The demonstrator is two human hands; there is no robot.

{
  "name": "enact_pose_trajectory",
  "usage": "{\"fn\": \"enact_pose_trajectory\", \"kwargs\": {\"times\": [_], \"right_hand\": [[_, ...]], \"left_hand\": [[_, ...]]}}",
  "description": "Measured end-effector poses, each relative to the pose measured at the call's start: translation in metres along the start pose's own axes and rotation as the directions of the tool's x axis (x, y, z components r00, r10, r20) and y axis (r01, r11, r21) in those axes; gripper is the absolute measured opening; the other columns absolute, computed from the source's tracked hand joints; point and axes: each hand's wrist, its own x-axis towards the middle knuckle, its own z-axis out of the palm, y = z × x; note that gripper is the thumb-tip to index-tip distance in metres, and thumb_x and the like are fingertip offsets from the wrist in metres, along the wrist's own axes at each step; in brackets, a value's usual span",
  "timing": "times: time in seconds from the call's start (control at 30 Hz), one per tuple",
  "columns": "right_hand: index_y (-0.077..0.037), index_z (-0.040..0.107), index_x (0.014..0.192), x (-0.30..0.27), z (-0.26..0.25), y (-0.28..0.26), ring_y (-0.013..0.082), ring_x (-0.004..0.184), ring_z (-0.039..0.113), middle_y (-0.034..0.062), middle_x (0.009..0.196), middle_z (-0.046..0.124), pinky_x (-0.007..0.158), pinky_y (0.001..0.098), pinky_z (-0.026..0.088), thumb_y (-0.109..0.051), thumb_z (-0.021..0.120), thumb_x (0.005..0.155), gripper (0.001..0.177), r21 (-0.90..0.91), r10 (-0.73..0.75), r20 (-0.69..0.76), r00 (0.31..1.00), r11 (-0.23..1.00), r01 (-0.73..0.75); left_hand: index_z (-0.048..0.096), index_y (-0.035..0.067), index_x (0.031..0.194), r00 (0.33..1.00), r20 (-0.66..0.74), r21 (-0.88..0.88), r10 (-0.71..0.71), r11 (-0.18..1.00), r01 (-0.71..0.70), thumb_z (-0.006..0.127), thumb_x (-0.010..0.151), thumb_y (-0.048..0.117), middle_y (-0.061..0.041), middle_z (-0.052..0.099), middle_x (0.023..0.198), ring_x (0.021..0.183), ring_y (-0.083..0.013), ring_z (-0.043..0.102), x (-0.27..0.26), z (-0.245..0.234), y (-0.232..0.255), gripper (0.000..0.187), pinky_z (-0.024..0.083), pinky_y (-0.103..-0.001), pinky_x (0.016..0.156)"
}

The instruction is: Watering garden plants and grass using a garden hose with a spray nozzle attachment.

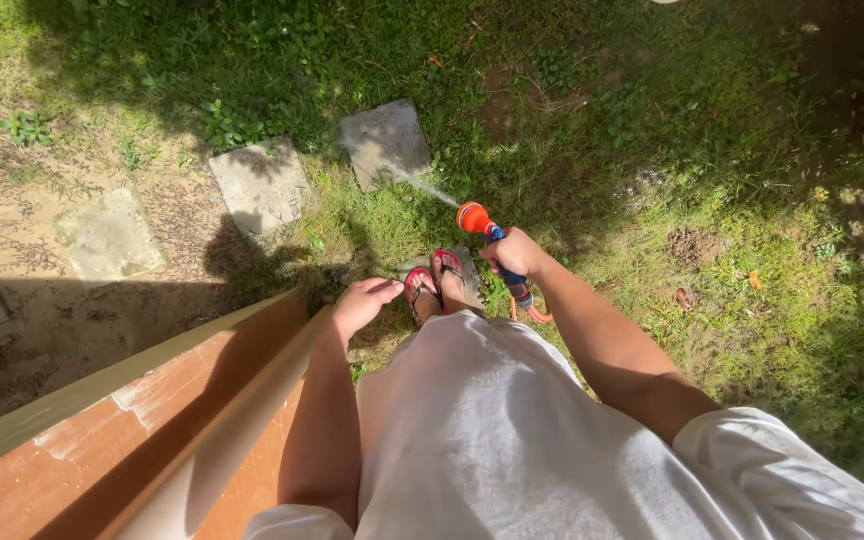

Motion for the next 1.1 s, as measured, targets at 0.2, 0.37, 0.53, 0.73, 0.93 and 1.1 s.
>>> {"fn": "enact_pose_trajectory", "kwargs": {"times": [0.2, 0.37, 0.53, 0.73, 0.93, 1.1], "right_hand": [[0.002, 0.066, 0.065, -0.017, 0.011, -0.011, 0.0196, 0.055, 0.062, 0.0109, 0.062, 0.066, 0.056, 0.0359, 0.05, -0.019, 0.07, 0.08, 0.027, -0.183, 0.007, -0.063, 0.998, 0.983, -0.019], [0.0, 0.067, 0.071, -0.049, 0.026, -0.034, 0.0182, 0.057, 0.062, 0.0085, 0.064, 0.067, 0.058, 0.035, 0.05, -0.02, 0.071, 0.08, 0.023, -0.087, -0.025, -0.235, 0.972, 0.996, 0.004], [-0.005, 0.068, 0.08, -0.094, 0.048, -0.094, 0.0148, 0.057, 0.062, 0.0039, 0.064, 0.065, 0.057, 0.0333, 0.05, -0.021, 0.071, 0.082, 0.017, 0.061, -0.084, -0.386, 0.919, 0.991, 0.116], [-0.005, 0.059, 0.077, -0.099, 0.049, -0.128, 0.0113, 0.057, 0.053, 0.0, 0.064, 0.058, 0.054, 0.033, 0.045, -0.015, 0.071, 0.089, 0.019, 0.289, -0.271, -0.411, 0.871, 0.867, 0.406], [-0.007, 0.058, 0.075, -0.091, 0.019, -0.121, 0.0116, 0.054, 0.054, 0.0008, 0.061, 0.058, 0.052, 0.0309, 0.044, -0.017, 0.07, 0.089, 0.021, 0.404, -0.194, -0.404, 0.894, 0.839, 0.365], [-0.006, 0.058, 0.076, -0.079, -0.02, -0.082, 0.0132, 0.054, 0.058, 0.0023, 0.062, 0.06, 0.053, 0.0318, 0.046, -0.014, 0.071, 0.087, 0.018, 0.549, -0.082, -0.606, 0.792, 0.677, 0.49]], "left_hand": [[0.077, 0.003, 0.113, 0.999, -0.028, 0.038, 0.035, 0.999, -0.034, 0.071, 0.092, 0.035, -0.006, 0.078, 0.097, 0.089, -0.0132, 0.067, 0.011, -0.006, -0.001, 0.039, 0.051, -0.03, 0.086], [0.074, 0.009, 0.115, 0.977, -0.208, 0.229, 0.054, 0.973, -0.006, 0.068, 0.096, 0.036, -0.003, 0.075, 0.099, 0.088, -0.014, 0.066, 0.023, 0.009, 0.117, 0.034, 0.046, -0.031, 0.084], [0.071, 0.003, 0.104, 0.921, -0.352, -0.158, 0.164, 0.96, -0.231, 0.069, 0.097, 0.033, -0.007, 0.071, 0.088, 0.073, -0.0141, 0.063, 0.161, 0.023, 0.152, 0.031, 0.053, -0.032, 0.07], [0.064, 0.004, 0.096, 0.987, -0.149, -0.701, 0.056, 0.698, -0.145, 0.067, 0.096, 0.03, -0.005, 0.064, 0.078, 0.067, -0.0149, 0.061, 0.19, 0.027, 0.274, 0.026, 0.052, -0.029, 0.062], [0.067, 0.008, 0.099, 0.984, -0.143, -0.681, 0.108, 0.71, -0.177, 0.062, 0.092, 0.017, 0.002, 0.043, 0.062, 0.047, -0.0104, 0.034, 0.238, 0.038, 0.27, 0.012, 0.028, -0.029, 0.044], [0.052, 0.008, 0.082, 0.977, 0.067, -0.242, 0.203, 0.953, -0.182, 0.06, 0.107, 0.047, -0.001, 0.05, 0.067, 0.056, -0.014, 0.045, 0.176, 0.106, 0.218, 0.047, 0.037, -0.031, 0.054]]}}
